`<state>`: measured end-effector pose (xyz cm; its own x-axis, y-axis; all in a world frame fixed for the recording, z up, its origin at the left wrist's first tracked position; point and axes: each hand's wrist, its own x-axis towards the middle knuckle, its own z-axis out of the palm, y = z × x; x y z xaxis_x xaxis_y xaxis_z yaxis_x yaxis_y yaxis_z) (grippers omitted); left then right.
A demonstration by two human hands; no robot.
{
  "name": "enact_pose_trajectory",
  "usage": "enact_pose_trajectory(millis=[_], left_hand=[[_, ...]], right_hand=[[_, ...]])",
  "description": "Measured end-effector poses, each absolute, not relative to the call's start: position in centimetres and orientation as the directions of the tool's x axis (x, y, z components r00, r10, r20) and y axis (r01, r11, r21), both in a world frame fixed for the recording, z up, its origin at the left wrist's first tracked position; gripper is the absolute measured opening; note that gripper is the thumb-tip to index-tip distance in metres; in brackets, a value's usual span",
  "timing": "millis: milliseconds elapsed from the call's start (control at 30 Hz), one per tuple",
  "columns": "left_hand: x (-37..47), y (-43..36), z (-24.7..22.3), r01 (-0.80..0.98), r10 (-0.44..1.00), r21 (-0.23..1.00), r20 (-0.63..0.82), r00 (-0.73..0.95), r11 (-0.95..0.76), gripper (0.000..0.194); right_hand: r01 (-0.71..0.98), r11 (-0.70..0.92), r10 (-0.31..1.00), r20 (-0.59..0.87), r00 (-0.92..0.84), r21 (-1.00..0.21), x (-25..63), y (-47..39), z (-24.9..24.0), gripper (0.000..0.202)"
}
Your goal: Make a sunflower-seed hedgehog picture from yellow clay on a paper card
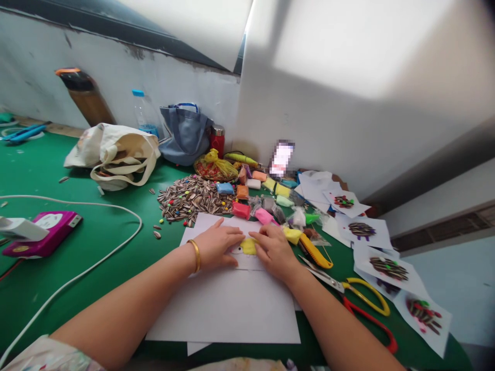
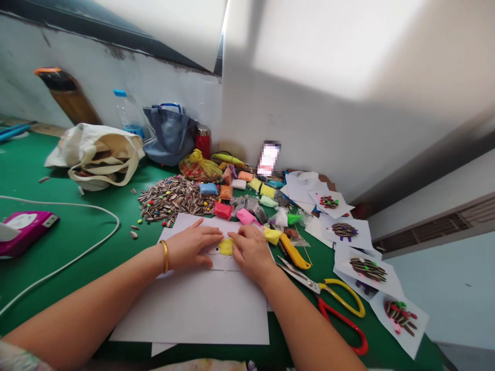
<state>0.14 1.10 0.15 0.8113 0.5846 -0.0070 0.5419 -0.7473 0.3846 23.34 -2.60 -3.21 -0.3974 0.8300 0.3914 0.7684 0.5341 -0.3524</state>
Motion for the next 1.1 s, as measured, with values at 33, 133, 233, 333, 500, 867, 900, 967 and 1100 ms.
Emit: enact_pose_trajectory(millis=[33,133,233,333,500,867,900,967,1100], left_hand=[[0.2,1.0,0.0,0.544,0.589,0.378,0.003,0.808,-0.749,0.062],[0.5,0.5,-0.2,0.558,0.602,0.350,0.023,0.798,-0.753,0.064],[0.7,0.3,-0.3,0.571,0.610,0.331,0.019,0.792,-0.752,0.065],[0.6,0.4,-0.2,0.572,0.609,0.335,0.011,0.793,-0.749,0.067],[0.4,1.1,0.0,0.557,0.590,0.357,-0.020,0.807,-0.750,0.064],[0.5,1.1,0.4,0.565,0.596,0.364,-0.034,0.803,-0.741,0.058],[0.5,1.1,0.5,0.566,0.596,0.368,-0.038,0.802,-0.738,0.059],[0.5,1.1,0.5,0.571,0.599,0.372,-0.048,0.799,-0.732,0.059],[0.5,1.0,0.7,0.576,0.603,0.373,-0.056,0.796,-0.727,0.058]], right_hand=[[0.769,0.531,0.832,0.393,-0.392,-0.356,23.4,-2.5,-3.2,0.034],[0.772,0.528,0.834,0.386,-0.394,-0.353,23.5,-2.5,-3.3,0.031],[0.775,0.530,0.835,0.372,-0.406,-0.344,23.5,-2.5,-3.3,0.032],[0.774,0.534,0.833,0.367,-0.414,-0.341,23.6,-2.7,-3.3,0.036],[0.735,0.609,0.786,0.351,-0.509,-0.298,23.5,-3.1,-2.7,0.040],[0.753,0.604,0.795,0.261,-0.547,-0.261,22.4,-3.8,-2.1,0.037],[0.756,0.601,0.797,0.258,-0.546,-0.257,22.4,-3.8,-2.1,0.037],[0.764,0.596,0.800,0.260,-0.540,-0.246,22.3,-3.8,-2.1,0.036],[0.775,0.591,0.800,0.284,-0.529,-0.222,22.2,-4.0,-2.0,0.036]])
